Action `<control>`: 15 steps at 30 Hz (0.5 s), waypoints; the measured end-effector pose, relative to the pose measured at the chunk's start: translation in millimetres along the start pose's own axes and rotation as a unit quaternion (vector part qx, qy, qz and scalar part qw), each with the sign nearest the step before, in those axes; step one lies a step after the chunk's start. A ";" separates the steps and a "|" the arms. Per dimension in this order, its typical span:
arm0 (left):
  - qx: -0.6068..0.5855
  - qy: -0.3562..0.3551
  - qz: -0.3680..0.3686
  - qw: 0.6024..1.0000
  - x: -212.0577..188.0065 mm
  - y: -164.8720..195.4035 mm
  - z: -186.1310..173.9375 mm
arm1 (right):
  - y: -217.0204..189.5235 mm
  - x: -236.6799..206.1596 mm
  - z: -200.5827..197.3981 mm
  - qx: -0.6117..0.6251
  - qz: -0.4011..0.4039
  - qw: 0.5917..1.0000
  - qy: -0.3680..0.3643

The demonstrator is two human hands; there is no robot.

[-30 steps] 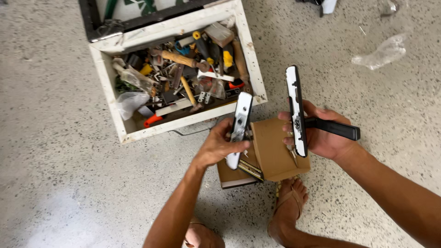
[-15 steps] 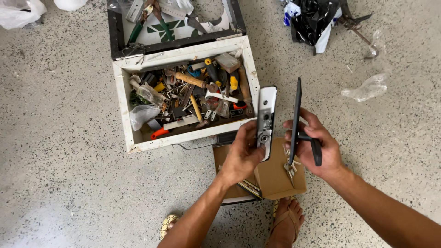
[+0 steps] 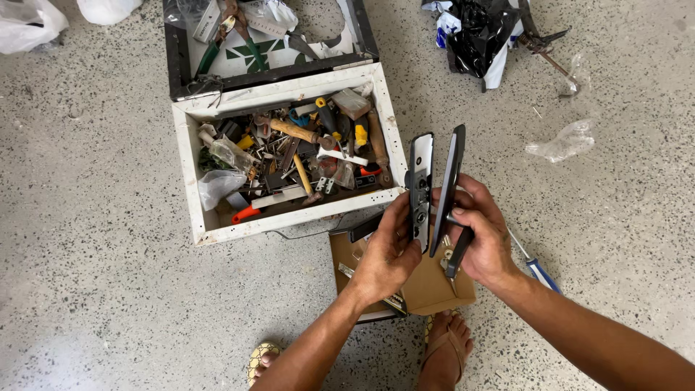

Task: The person assembles a door lock mechanism using a screwdriver. They insert the handle into the lock body, tighten screws, and repeatedly test the handle's movement. The person handles multiple lock components and places them into a cardboard box.

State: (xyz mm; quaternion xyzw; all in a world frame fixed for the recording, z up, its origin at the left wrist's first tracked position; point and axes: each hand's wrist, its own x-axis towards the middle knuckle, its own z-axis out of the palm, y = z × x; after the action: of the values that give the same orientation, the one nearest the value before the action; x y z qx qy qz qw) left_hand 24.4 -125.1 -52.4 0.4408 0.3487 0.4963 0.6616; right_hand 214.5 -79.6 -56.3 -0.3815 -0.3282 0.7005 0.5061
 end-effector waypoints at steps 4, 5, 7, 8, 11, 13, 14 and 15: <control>0.002 0.016 -0.006 1.000 -3.7 14.0 5.2 | -12.4 10.0 -12.2 0.084 0.079 0.991 -0.065; 0.026 0.014 0.002 1.000 -4.3 17.6 7.3 | -15.2 13.6 -14.9 0.115 0.103 0.984 -0.091; 0.076 0.008 0.019 0.997 -5.1 24.8 9.9 | -19.7 13.5 -19.3 0.162 0.140 0.976 -0.046; 0.087 0.014 0.003 0.996 -5.8 27.5 12.1 | -21.8 13.8 -20.8 0.184 0.158 0.970 -0.023; 0.101 0.030 -0.016 0.994 -5.0 29.4 18.0 | -22.1 13.0 -18.8 0.161 0.117 0.980 -0.032; 0.091 0.033 0.005 0.995 -3.7 26.7 17.7 | -17.8 10.2 -14.0 0.094 0.074 0.993 -0.026; 0.069 0.028 0.002 0.997 -2.8 24.2 16.0 | -13.7 8.2 -10.9 0.061 0.050 0.997 -0.022; 0.048 0.021 -0.001 0.999 -1.6 21.0 14.2 | -8.4 5.6 -7.5 0.033 0.017 0.999 -0.024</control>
State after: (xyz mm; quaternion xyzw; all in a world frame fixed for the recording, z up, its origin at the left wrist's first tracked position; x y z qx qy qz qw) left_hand 29.4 -127.5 -27.5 0.4612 0.3862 0.4874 0.6330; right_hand 223.8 -71.4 -54.1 -0.3533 -0.3105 0.7286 0.4979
